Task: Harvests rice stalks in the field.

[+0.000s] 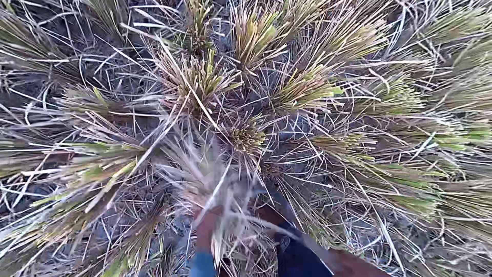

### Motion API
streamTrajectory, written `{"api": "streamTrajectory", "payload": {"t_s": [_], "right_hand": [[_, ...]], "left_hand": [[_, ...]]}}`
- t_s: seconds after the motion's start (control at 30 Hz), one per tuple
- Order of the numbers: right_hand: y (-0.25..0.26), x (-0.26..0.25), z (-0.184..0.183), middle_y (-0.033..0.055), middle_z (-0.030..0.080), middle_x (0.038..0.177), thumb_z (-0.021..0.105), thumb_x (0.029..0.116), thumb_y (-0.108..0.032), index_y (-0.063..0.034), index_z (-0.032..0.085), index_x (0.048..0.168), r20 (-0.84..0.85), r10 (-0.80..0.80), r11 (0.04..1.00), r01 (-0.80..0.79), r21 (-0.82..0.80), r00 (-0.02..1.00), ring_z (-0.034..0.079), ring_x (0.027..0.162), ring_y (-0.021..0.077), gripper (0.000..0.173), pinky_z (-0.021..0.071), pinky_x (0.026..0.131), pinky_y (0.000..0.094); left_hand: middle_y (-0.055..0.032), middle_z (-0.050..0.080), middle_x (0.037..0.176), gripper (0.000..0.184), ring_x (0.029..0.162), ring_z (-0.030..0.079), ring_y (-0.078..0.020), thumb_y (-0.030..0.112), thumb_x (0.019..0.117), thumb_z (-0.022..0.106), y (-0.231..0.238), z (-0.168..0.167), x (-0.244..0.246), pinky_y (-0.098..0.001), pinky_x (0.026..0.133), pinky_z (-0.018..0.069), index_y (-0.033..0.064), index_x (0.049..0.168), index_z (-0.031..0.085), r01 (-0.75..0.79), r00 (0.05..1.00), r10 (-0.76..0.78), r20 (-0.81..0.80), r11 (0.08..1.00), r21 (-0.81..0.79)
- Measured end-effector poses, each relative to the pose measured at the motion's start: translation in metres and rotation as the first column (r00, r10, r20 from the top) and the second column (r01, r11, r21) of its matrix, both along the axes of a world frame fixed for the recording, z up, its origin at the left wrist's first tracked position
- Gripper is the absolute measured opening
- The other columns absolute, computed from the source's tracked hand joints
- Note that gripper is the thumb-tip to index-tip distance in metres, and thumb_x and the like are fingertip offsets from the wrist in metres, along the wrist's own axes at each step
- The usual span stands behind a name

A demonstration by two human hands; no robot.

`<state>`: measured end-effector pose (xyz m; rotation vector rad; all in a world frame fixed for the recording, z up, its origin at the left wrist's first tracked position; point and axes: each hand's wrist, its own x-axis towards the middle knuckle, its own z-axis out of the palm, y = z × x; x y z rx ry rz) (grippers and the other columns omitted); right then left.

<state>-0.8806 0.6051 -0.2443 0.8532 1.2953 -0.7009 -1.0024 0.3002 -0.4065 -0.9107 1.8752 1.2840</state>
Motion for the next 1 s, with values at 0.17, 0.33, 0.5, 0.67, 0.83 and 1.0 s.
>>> {"api": "streamTrajectory", "payload": {"t_s": [0.17, 0.33, 0.5, 0.67, 0.83, 1.0], "right_hand": [[0.035, -0.052, -0.071, 0.0106, 0.058, 0.070, 0.062, 0.0991, -0.014, 0.0022, 0.055, 0.120, -0.376, -0.248, 0.936, 0.321, 0.145, 0.893, 0.058, 0.053, 0.0208, 0.027, 0.0539, 0.052, 0.0400], [0.002, -0.184, -0.188, -0.0009, 0.050, 0.072, 0.052, 0.1076, -0.025, -0.0012, 0.062, 0.105, -0.204, -0.044, 0.996, 0.027, -0.084, 0.978, 0.046, 0.058, 0.0070, 0.026, 0.0451, 0.059, 0.0253], [-0.010, -0.153, -0.145, 0.0131, 0.062, 0.081, 0.062, 0.1017, -0.027, 0.0043, 0.060, 0.120, -0.181, 0.014, 0.997, -0.027, -0.067, 0.983, 0.059, 0.065, 0.0217, 0.036, 0.0542, 0.067, 0.0430], [0.047, -0.092, -0.028, 0.0295, 0.066, 0.104, 0.066, 0.0973, -0.021, 0.0088, 0.055, 0.130, -0.038, 0.104, 0.994, -0.105, -0.017, 0.994, 0.067, 0.093, 0.0419, 0.045, 0.0521, 0.086, 0.0613], [0.064, -0.157, -0.036, 0.0209, 0.064, 0.086, 0.066, 0.0962, -0.019, 0.0024, 0.057, 0.127, -0.186, 0.098, 0.995, -0.098, 0.013, 0.978, 0.064, 0.070, 0.0331, 0.038, 0.0544, 0.067, 0.0543], [-0.008, -0.341, -0.137, 0.0150, 0.060, 0.089, 0.059, 0.1015, -0.019, -0.0059, 0.048, 0.144, -0.468, 0.072, 0.989, -0.124, -0.082, 0.881, 0.058, 0.067, 0.0232, 0.046, 0.0530, 0.065, 0.0440]], "left_hand": [[-0.0255, 0.066, 0.128, 0.088, 0.126, 0.060, -0.0375, 0.033, 0.0576, 0.098, 0.075, 0.021, -0.015, -0.0549, 0.113, 0.0430, -0.0045, 0.129, 0.064, 0.666, 0.741, -0.641, -0.200, 0.740, 0.093], [-0.0226, 0.069, 0.121, 0.069, 0.120, 0.063, -0.0342, 0.025, 0.0634, 0.095, 0.132, 0.011, -0.168, -0.0522, 0.108, 0.0481, -0.0030, 0.121, 0.068, 0.705, 0.672, -0.657, -0.343, 0.709, 0.024], [-0.0210, 0.071, 0.109, 0.066, 0.103, 0.069, -0.0344, 0.026, 0.0663, 0.092, 0.162, -0.013, -0.206, -0.0564, 0.093, 0.0555, 0.0002, 0.121, 0.067, 0.758, 0.638, -0.722, -0.268, 0.650, 0.054], [-0.0261, 0.064, 0.125, 0.096, 0.119, 0.063, -0.0306, 0.015, 0.0546, 0.099, 0.137, 0.013, -0.124, -0.0458, 0.105, 0.0514, -0.0117, 0.134, 0.052, 0.461, 0.883, -0.435, -0.177, 0.874, 0.153], [-0.0197, 0.071, 0.113, 0.081, 0.111, 0.068, -0.0281, 0.028, 0.0568, 0.097, 0.078, 0.045, -0.137, -0.0498, 0.101, 0.0537, -0.0069, 0.122, 0.064, 0.505, 0.822, -0.503, -0.268, 0.860, -0.067], [-0.0230, 0.070, 0.112, 0.062, 0.108, 0.068, -0.0357, 0.026, 0.0683, 0.091, 0.042, 0.036, -0.261, -0.0565, 0.097, 0.0530, -0.0032, 0.118, 0.068, 0.520, 0.795, -0.590, -0.142, 0.783, -0.341]]}}
